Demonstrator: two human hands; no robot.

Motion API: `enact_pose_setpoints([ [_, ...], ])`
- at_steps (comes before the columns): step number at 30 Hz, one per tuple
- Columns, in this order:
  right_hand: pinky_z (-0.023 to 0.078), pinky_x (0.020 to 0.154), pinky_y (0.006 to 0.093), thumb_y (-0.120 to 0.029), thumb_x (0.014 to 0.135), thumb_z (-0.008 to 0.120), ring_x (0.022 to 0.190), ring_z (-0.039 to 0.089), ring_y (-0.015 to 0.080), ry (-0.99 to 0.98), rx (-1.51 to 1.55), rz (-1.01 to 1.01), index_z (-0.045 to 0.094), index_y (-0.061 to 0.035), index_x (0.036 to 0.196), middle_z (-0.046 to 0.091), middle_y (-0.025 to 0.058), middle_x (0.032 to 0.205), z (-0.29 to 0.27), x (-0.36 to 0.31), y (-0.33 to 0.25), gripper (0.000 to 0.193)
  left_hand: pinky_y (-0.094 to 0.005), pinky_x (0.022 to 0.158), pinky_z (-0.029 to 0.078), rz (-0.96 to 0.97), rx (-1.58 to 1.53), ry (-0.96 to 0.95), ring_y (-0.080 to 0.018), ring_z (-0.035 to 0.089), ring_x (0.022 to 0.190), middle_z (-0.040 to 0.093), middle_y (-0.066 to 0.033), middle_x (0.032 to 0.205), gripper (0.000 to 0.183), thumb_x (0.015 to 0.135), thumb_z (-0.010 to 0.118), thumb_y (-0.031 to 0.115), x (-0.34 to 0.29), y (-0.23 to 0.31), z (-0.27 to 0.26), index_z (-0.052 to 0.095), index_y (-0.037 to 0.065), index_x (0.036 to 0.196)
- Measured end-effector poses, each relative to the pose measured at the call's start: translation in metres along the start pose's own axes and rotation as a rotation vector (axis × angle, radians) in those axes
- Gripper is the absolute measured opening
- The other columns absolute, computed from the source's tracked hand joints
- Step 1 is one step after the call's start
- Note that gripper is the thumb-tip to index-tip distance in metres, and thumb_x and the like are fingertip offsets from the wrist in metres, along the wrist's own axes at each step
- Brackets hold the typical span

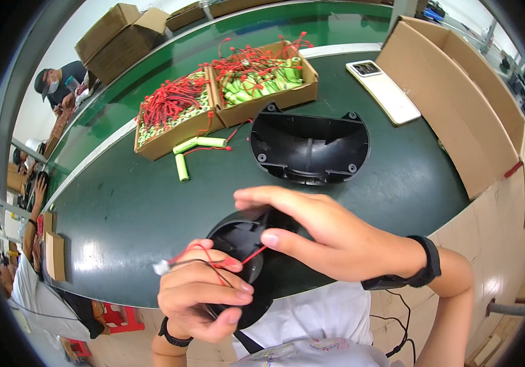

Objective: Assembling the internal components and outer casing of a small electronic device, possibly a wireless speaker or similar gadget.

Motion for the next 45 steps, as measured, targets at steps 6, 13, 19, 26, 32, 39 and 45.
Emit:
enact_pose_setpoints([
  [6, 0.032, 0.107, 0.0371, -0.012, 0.093, 0.053, 0.127, 0.041, 0.0228, -0.073, 0.227, 0.005, 0.036, 0.0046, 0.134, 0.042, 0.0147, 0.134, 0.012, 0.002, 0.016, 0.047, -0.0422, 0.098, 0.037, -0.061, 0.055, 0.12, -0.0224, 0.062, 0.088, 0.07, -0.0005, 0.08, 0.027, 0.059, 0.065, 0.009, -0.007, 0.002, -0.006, 0.072, 0.01, 0.085],
  [13, 0.043, 0.095, 0.0363, -0.005, 0.087, 0.057, 0.111, 0.054, 0.028, 0.09, -0.124, -0.201, 0.045, 0.0028, 0.125, 0.053, 0.0172, 0.12, 0.007, -0.003, 0.006, 0.04, -0.044, 0.099, 0.035, -0.101, 0.115, 0.164, -0.0223, 0.059, 0.092, 0.069, -0.0007, 0.082, 0.024, 0.059, 0.061, 0.016, -0.008, 0.001, -0.005, 0.072, 0.012, 0.08],
  [19, 0.044, 0.093, 0.0379, -0.002, 0.085, 0.057, 0.109, 0.054, 0.0325, 0.135, -0.188, -0.265, 0.045, 0.0018, 0.126, 0.053, 0.0186, 0.118, 0.01, -0.007, 0.001, 0.042, -0.0409, 0.098, 0.035, -0.099, 0.145, 0.19, -0.0215, 0.059, 0.092, 0.068, 0.0002, 0.083, 0.019, 0.064, 0.063, 0.02, -0.016, 0.006, -0.002, 0.072, 0.013, 0.079],
  [26, 0.042, 0.094, 0.0388, -0.004, 0.087, 0.054, 0.111, 0.052, 0.0341, 0.11, -0.331, -0.287, 0.043, 0.0017, 0.127, 0.05, 0.0189, 0.121, 0.011, -0.008, -0.002, 0.042, -0.0411, 0.099, 0.034, -0.076, 0.149, 0.236, -0.0217, 0.059, 0.093, 0.068, -0.0012, 0.084, 0.021, 0.069, 0.061, 0.025, -0.018, 0.006, -0.001, 0.071, 0.011, 0.082],
  [32, 0.04, 0.098, 0.0382, -0.005, 0.088, 0.053, 0.114, 0.051, 0.0324, 0.08, -0.149, -0.241, 0.044, 0.0017, 0.127, 0.05, 0.0178, 0.124, 0.011, -0.008, 0.003, 0.041, -0.0456, 0.105, 0.028, -0.058, 0.293, 0.195, -0.026, 0.06, 0.091, 0.07, -0.0087, 0.092, 0.036, 0.078, 0.054, 0.029, -0.02, 0.016, 0.003, 0.069, 0.002, 0.097],
  [39, 0.04, 0.098, 0.0383, -0.006, 0.088, 0.054, 0.117, 0.05, 0.0314, 0.049, -0.14, -0.247, 0.044, 0.0021, 0.127, 0.05, 0.0177, 0.125, 0.011, -0.007, 0.003, 0.041, -0.0427, 0.104, 0.029, -0.064, 0.485, 0.144, -0.0265, 0.06, 0.091, 0.069, -0.0115, 0.096, 0.042, 0.081, 0.049, 0.032, -0.021, 0.025, 0.008, 0.069, 0.0, 0.101],
  [45, 0.039, 0.099, 0.0388, -0.007, 0.089, 0.054, 0.118, 0.048, 0.0318, 0.027, -0.141, -0.252, 0.044, 0.0017, 0.127, 0.049, 0.0172, 0.127, 0.009, -0.007, 0.005, 0.041, -0.049, 0.094, 0.036, -0.008, 0.572, 0.101, -0.0294, 0.056, 0.087, 0.068, -0.0162, 0.092, 0.048, 0.08, 0.044, 0.034, -0.022, 0.026, 0.015, 0.065, -0.003, 0.103],
])
Point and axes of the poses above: each hand's wrist, its own x-axis towards the middle knuckle, its own z-axis out of the palm, y = z × x, the point moved 8 cm from there along x, towards the middle knuckle
